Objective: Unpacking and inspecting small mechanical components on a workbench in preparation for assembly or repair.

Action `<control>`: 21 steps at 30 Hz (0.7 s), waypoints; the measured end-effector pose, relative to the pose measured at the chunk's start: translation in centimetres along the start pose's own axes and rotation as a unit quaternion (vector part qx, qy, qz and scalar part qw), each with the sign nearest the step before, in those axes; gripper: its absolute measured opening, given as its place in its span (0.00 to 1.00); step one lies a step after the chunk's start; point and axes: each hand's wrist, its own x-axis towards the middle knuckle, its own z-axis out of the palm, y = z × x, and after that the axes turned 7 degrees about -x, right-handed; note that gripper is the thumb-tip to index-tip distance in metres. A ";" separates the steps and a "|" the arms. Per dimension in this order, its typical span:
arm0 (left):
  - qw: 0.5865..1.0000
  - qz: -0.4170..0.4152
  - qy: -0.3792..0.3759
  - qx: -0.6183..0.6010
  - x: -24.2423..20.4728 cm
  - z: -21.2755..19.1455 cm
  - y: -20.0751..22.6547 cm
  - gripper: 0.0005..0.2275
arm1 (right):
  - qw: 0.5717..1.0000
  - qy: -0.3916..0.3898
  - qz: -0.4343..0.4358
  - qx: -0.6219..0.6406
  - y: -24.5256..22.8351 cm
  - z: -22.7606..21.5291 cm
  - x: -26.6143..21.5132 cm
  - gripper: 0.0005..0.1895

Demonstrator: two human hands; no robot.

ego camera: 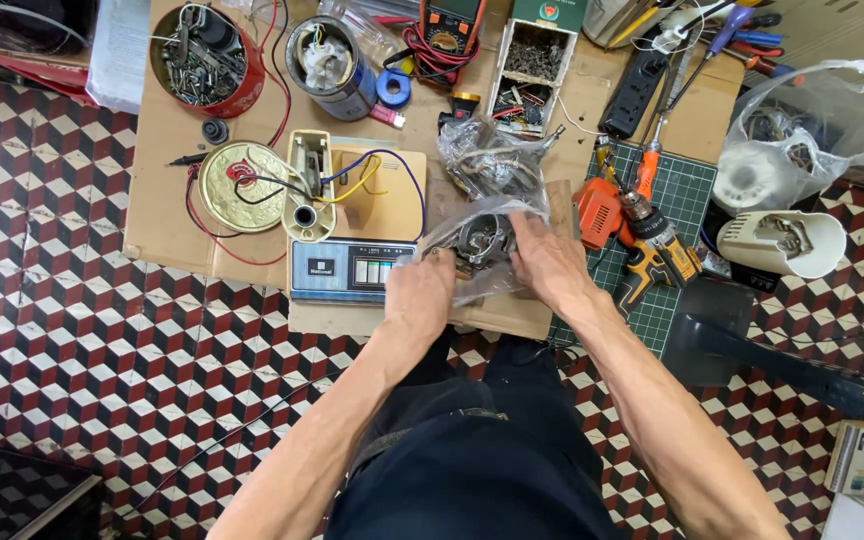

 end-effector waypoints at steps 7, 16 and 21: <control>0.986 -0.144 -0.047 -0.073 -2.3 -3.6 -0.2 0.37 | 0.996 0.070 -0.003 0.055 -2.1 -0.4 0.0 0.41; 0.976 -0.147 0.017 -0.161 -3.6 -1.4 -0.5 0.37 | 0.988 0.060 0.062 0.126 -3.4 0.6 -1.5 0.32; 0.975 -0.113 0.079 -0.173 -0.6 2.0 -1.3 0.25 | 0.979 0.144 0.012 0.141 -4.4 0.7 -3.0 0.28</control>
